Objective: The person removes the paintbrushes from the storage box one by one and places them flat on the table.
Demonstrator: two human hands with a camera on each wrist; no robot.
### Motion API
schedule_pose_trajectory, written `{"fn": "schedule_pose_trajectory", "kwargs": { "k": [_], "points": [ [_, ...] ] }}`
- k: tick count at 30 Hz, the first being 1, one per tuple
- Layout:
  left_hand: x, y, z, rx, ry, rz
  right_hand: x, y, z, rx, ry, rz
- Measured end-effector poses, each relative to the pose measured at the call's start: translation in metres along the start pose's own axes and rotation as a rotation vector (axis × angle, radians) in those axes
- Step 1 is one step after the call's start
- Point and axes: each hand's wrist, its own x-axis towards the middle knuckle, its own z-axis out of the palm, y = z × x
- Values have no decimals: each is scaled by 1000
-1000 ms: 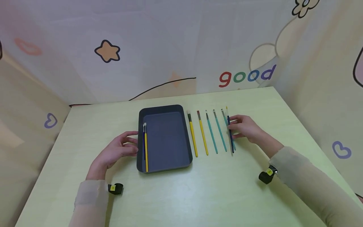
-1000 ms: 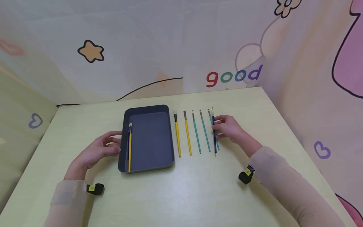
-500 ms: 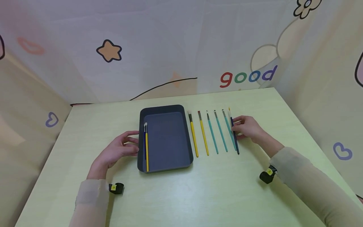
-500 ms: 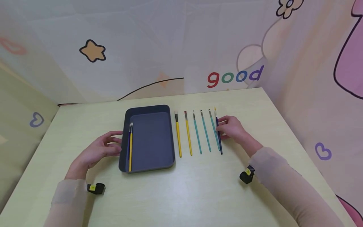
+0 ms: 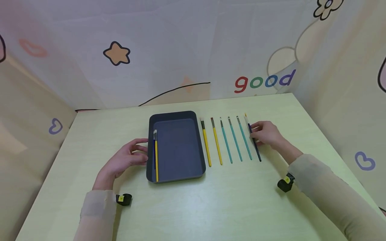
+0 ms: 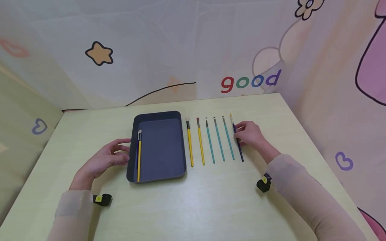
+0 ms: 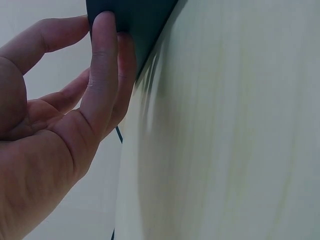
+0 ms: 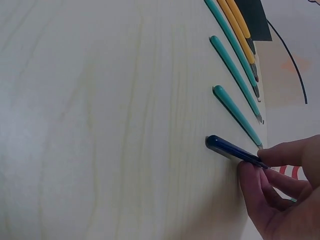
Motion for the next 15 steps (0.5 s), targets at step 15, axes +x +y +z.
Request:
{"fn": "schedule_pose_trajectory", "kwargs": {
  "k": [15],
  "points": [
    [-2,2,2,3,1,5,3,2,-2,-108,55,-44]
  ]
}}
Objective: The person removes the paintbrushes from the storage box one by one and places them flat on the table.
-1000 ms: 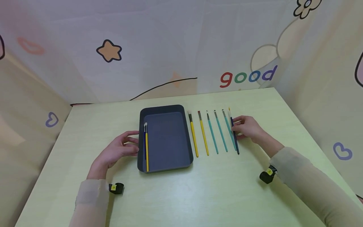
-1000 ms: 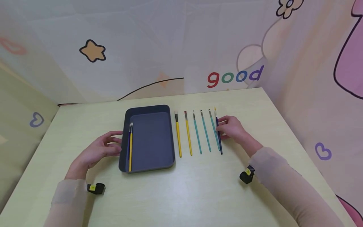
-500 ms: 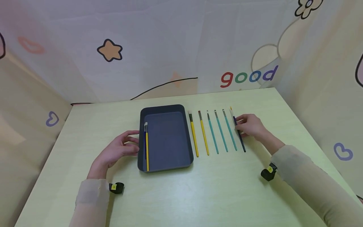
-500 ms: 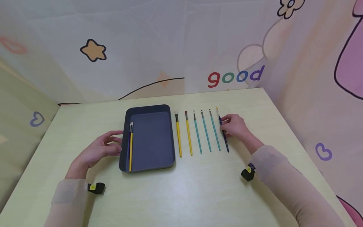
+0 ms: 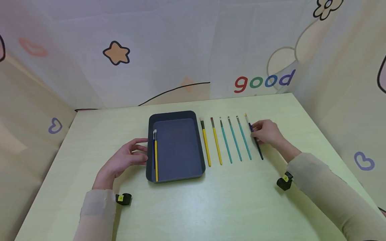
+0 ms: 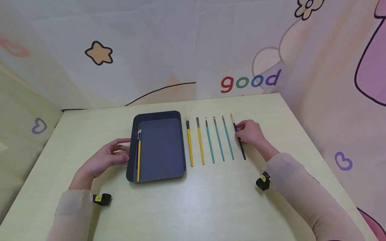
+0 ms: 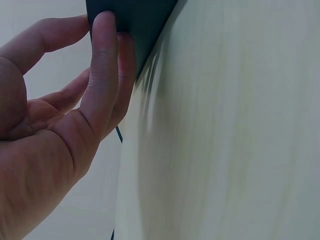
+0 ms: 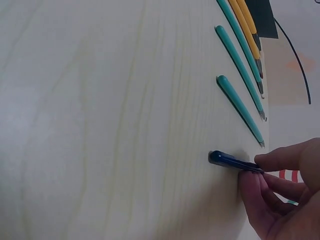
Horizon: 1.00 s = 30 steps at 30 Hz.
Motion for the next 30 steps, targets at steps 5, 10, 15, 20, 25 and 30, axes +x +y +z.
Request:
{"fn": "schedule_pose_trajectory", "kwargs": {
  "k": [5,10,15,20,25,30],
  "points": [
    [1,-1,0,4,5,-2,3,2,4,-40,27,-18],
    [2,-2,0,3,6,-7,3,3,6,-63,39,-28],
    [2,-2,0,2,-2,-2,1,2,6,-65,36,-19],
    [2,-2,0,3,-4,-3,1,3,7,-71,52,-29],
    [2,-2,0,7,0,-7,0,2,9,-86,82,-49],
    [2,-1,0,12,3,-7,-2,0,8,-80,89,-46]
  ]
}}
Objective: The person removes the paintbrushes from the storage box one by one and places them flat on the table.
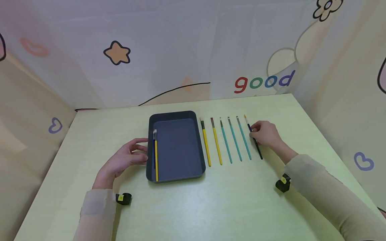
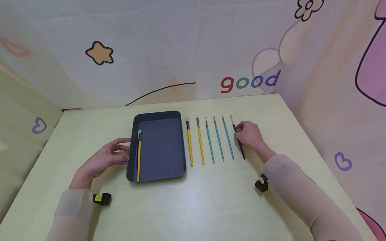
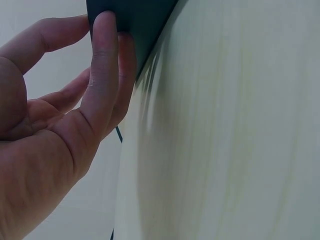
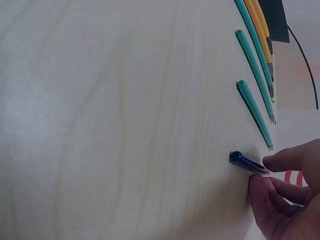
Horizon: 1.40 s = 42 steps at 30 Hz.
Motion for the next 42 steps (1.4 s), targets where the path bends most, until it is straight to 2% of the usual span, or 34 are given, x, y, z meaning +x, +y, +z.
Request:
{"fn": "schedule_pose_trajectory", "kwargs": {
  "k": [16,21,25,28,33,42],
  "points": [
    [0,3,2,-6,-6,5,-2,2,-1,-14,22,-3],
    [1,3,2,-4,-6,2,-4,-2,-4,25,36,-27],
    [1,2,2,-4,-6,-1,-5,-11,-4,149,22,-61],
    [2,1,2,-5,-8,1,-7,-23,-2,285,-20,-85],
    [2,0,1,-3,-9,-3,-13,-51,1,482,-150,-106],
    [0,0,1,16,10,-16,-18,-91,14,708,-379,-157]
  ]
}}
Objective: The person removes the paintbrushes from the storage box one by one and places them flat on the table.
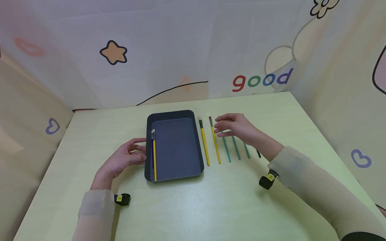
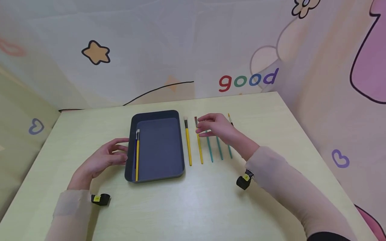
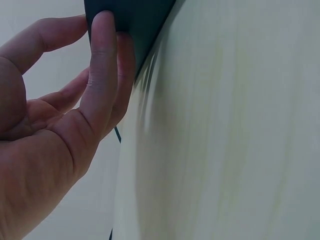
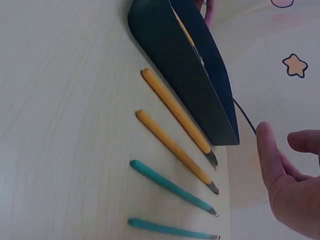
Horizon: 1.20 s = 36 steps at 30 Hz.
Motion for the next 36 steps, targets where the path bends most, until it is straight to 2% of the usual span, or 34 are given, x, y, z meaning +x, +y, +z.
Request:
{"fn": "schedule_pose_trajectory", "kwargs": {
  "k": [7,13,21,29,36],
  "points": [
    [0,-1,-2,-7,-1,-4,8,-17,26,111,-98,33],
    [-1,0,-2,-18,-4,1,19,-27,48,141,-163,77],
    [-3,1,0,-35,-12,0,36,-17,84,167,-232,150],
    [-2,-2,-1,-41,-3,-8,47,-6,121,252,-268,218],
    [-2,-1,0,-74,-7,-3,55,2,143,299,-298,264]
  ]
}}
